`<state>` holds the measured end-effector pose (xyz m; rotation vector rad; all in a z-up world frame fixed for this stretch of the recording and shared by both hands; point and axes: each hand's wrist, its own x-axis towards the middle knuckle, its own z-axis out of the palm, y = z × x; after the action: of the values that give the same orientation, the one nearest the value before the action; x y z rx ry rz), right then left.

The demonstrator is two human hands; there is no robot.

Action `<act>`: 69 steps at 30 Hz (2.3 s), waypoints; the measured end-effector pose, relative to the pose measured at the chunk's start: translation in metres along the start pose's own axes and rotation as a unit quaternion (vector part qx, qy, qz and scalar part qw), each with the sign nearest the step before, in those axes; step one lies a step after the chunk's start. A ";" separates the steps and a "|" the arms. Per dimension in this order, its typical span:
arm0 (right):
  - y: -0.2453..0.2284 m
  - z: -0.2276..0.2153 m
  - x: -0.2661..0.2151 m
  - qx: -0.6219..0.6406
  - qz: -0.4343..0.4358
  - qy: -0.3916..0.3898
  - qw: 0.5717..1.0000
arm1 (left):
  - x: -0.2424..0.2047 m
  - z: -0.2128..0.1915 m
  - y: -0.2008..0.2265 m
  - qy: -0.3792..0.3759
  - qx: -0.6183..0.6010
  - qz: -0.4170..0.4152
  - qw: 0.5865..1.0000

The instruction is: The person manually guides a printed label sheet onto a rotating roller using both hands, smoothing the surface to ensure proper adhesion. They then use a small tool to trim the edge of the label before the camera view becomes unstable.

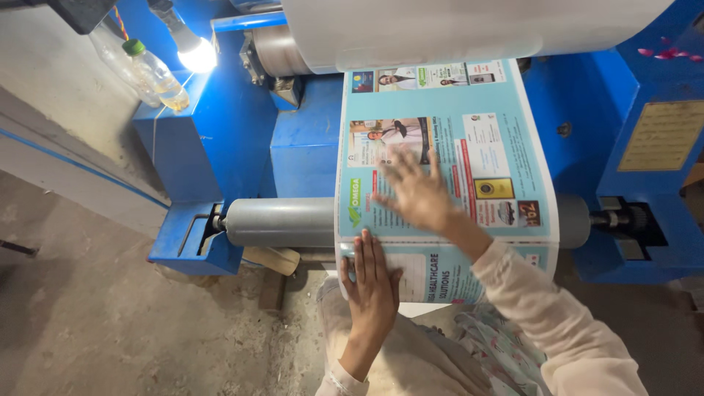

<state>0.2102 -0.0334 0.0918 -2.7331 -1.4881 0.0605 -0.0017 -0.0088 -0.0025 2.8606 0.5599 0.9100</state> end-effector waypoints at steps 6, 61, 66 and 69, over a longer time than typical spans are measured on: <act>0.106 -0.019 -0.015 0.070 0.185 0.023 0.980 | -0.033 0.014 -0.004 -0.003 0.011 0.008 1.000; 0.001 0.028 -0.114 -0.005 0.066 0.358 0.931 | 0.052 -0.007 -0.029 0.065 -0.002 0.003 0.998; -0.005 0.035 -0.123 -0.001 0.071 0.376 0.924 | 0.033 0.005 -0.032 0.071 -0.002 -0.003 0.997; -0.011 0.049 -0.135 -0.006 0.074 0.378 0.923 | 0.014 0.017 -0.038 0.069 -0.014 0.000 0.998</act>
<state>0.1255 -0.1401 0.0460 -2.4014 -1.0427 -0.8869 0.0063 0.0319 -0.0162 2.7890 0.5557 1.1129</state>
